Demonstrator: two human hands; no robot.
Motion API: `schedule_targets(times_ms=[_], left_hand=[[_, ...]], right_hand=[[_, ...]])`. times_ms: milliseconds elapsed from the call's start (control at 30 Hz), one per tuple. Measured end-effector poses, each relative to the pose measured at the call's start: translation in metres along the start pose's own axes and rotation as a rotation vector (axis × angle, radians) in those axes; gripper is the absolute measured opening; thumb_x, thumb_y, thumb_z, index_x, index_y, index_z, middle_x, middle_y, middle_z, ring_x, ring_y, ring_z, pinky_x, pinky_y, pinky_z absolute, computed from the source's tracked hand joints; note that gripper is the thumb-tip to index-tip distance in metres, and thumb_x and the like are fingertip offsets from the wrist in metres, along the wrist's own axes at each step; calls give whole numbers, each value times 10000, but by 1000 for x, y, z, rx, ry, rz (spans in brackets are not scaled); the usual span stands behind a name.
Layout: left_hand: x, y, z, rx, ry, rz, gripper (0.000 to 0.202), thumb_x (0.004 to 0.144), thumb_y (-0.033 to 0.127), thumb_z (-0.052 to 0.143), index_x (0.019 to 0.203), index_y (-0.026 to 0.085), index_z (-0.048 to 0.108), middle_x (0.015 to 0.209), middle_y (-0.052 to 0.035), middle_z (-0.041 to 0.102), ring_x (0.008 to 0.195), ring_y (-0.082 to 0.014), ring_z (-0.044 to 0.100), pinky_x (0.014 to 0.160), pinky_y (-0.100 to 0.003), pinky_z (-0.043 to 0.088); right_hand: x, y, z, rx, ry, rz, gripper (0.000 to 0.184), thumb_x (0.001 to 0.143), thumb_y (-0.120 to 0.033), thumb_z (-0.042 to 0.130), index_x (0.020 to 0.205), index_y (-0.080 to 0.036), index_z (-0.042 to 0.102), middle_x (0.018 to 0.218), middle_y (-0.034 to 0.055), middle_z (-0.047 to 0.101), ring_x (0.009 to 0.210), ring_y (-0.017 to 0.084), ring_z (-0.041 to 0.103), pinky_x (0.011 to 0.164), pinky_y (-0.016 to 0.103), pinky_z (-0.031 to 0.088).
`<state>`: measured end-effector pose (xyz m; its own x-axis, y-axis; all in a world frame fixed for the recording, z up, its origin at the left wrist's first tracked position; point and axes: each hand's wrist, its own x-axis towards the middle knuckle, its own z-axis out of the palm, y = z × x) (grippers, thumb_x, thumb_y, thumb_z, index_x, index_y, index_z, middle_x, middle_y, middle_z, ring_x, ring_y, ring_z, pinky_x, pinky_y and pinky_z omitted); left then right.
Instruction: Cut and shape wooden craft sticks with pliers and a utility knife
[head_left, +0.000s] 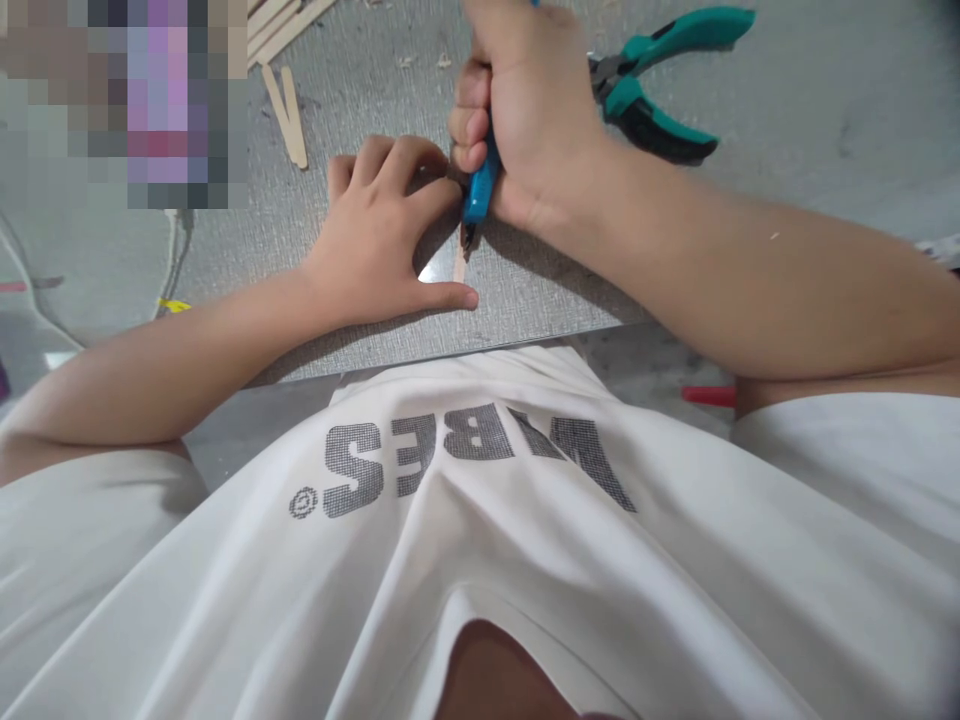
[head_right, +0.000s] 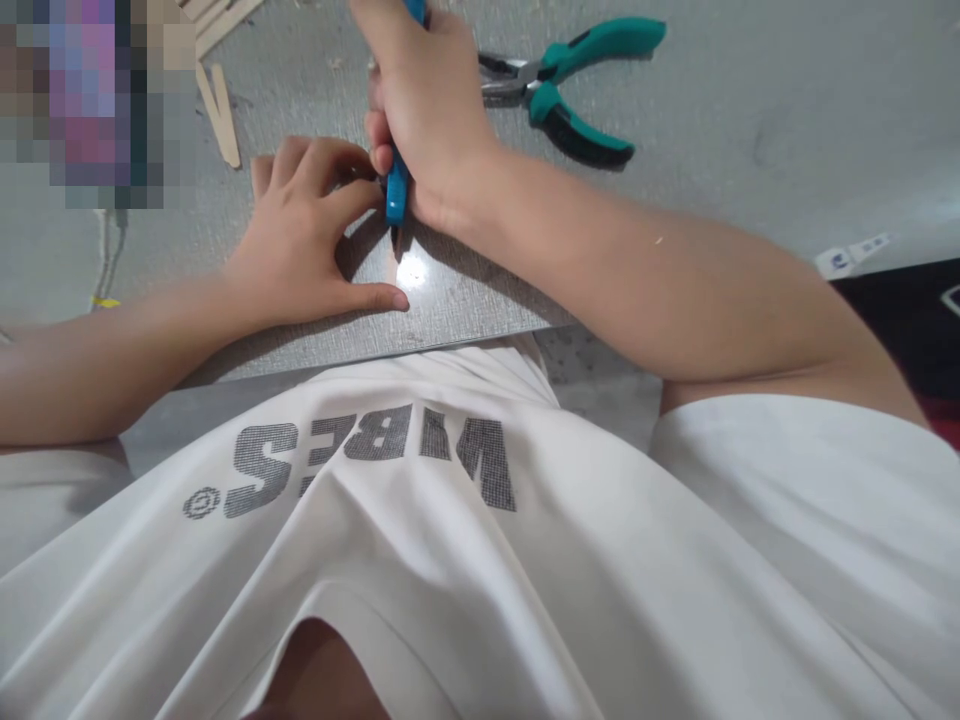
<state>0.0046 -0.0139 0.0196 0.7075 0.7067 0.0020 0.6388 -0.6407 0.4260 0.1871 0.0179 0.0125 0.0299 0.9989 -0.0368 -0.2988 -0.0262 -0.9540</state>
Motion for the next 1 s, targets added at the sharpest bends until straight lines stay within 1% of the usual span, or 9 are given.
schedule_targets(times_ms=[67,167,267,400,567,700,800,933,1000], left_hand=[[1,-3,3,-1,9,1,884,705,790,785,1548,542,687,1561,-67,638,1498,-601,366,1148,-865,282],[2,-6,7,-12,25,9,905,692,808,780,1558,568,674,1557,-49,646,1515,-602,344,1157,-862,270],[2,-7,9,-14,35,6,900,691,813,769,1549,554,695,1582,-61,628,1498,-618,359,1157,-871,260],[1,-9,10,-17,47,29,951,686,822,765,1593,558,664,1584,-69,634,1508,-622,344,1153,-873,261],[1,-9,9,-25,25,35,1021,675,817,753,1656,570,610,1627,-57,608,1547,-647,303,1155,-892,234],[1,-4,4,-11,-9,7,1039,695,865,727,1677,557,587,1654,-57,597,1557,-641,293,1149,-893,234],[2,2,-1,5,-32,-20,973,712,878,732,1615,524,655,1649,-81,587,1534,-634,332,1146,-885,253],[2,5,-3,13,-20,-41,845,726,886,761,1465,476,766,1598,-106,611,1483,-607,397,1149,-857,297],[2,4,-2,-1,10,-18,824,710,897,782,1421,480,788,1544,-113,642,1465,-601,402,1145,-851,306]], right_hand=[[-1,0,0,22,9,3,864,754,-795,979,703,-287,282,755,-25,233,631,133,286,491,301,356],[-1,1,-1,5,10,19,839,782,-797,959,727,-283,299,742,-28,262,627,137,297,489,299,380],[0,3,1,20,30,29,795,873,-788,899,766,-281,296,730,-45,262,624,133,291,486,286,372],[-3,2,5,82,90,45,713,994,-720,829,811,-284,295,744,-63,254,615,114,288,473,254,311],[-4,1,6,103,97,58,755,966,-749,855,827,-283,278,748,-63,271,627,111,310,476,238,311],[-3,3,5,112,83,38,713,1008,-737,816,822,-286,296,739,-66,251,613,110,284,469,241,304],[-4,2,4,75,52,-24,718,1013,-712,820,774,-284,296,708,-66,251,572,103,270,458,254,307],[-9,-1,7,-97,2,-190,791,992,-823,774,703,-279,277,634,-49,291,510,119,340,470,294,349],[-11,-2,11,-151,32,-258,771,1024,-838,718,696,-277,303,608,-47,307,485,128,381,482,302,375]])
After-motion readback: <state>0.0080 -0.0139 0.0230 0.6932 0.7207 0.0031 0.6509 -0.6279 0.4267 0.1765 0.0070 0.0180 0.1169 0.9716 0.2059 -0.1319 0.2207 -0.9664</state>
